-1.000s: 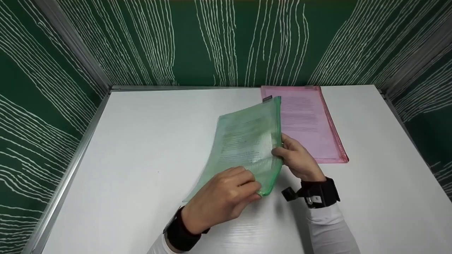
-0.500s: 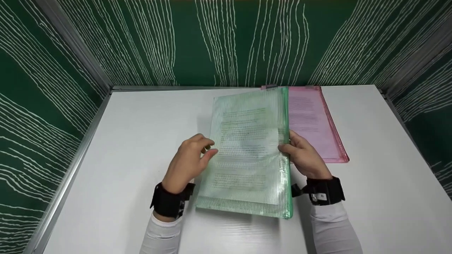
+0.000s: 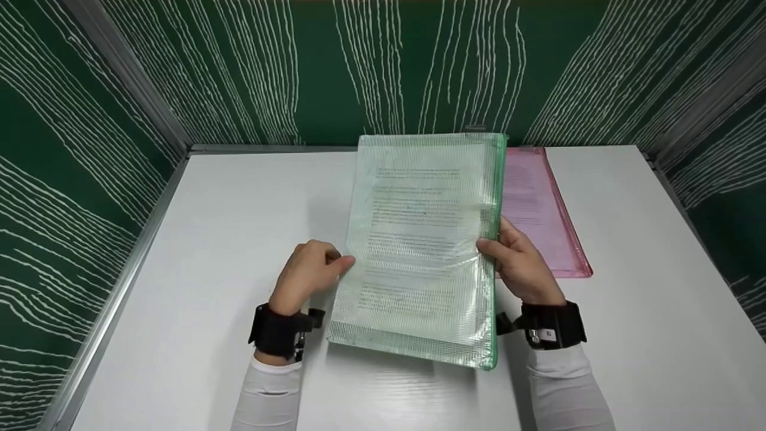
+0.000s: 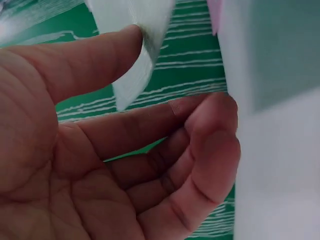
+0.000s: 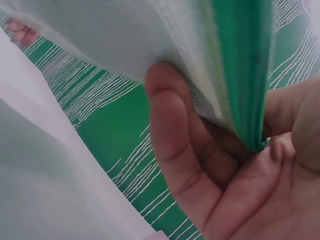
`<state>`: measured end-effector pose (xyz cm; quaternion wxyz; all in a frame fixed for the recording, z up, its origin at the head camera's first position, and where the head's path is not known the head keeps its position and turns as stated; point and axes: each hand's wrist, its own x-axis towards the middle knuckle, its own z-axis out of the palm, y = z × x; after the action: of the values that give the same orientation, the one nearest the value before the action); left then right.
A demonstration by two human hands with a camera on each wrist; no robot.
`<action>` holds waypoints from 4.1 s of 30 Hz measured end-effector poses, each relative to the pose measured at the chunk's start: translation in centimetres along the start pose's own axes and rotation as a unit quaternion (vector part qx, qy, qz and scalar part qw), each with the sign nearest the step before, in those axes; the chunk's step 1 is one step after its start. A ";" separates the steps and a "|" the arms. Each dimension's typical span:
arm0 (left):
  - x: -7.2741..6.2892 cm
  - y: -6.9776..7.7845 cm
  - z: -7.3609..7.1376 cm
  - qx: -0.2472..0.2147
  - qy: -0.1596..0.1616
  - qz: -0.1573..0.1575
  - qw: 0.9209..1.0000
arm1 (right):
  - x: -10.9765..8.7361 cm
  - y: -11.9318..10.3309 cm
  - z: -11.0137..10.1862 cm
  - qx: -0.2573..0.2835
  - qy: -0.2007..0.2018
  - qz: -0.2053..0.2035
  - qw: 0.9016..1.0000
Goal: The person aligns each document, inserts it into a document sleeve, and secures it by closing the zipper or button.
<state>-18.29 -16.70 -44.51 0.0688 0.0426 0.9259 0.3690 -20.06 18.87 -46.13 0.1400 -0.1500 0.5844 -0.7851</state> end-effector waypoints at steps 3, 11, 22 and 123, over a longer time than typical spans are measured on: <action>0.1 -0.7 -0.1 -0.041 -0.026 0.030 0.998 | 0.0 0.1 0.1 0.004 0.006 -0.003 1.000; -0.1 -1.2 -0.4 -0.163 -0.009 0.050 0.985 | 0.4 0.3 0.5 0.010 0.027 -0.004 1.000; -0.1 -0.9 -0.4 -0.171 0.107 0.046 0.978 | 0.5 0.3 1.0 -0.022 0.025 -0.007 0.999; 8.7 -5.6 2.4 -0.070 0.123 -0.051 0.989 | 2.1 4.9 -0.3 -0.221 0.014 0.130 0.967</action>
<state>-26.65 -17.99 -50.92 -0.0243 -0.0552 0.9001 0.4314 -21.89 16.89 -50.73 0.1955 -0.0889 0.7595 -0.6140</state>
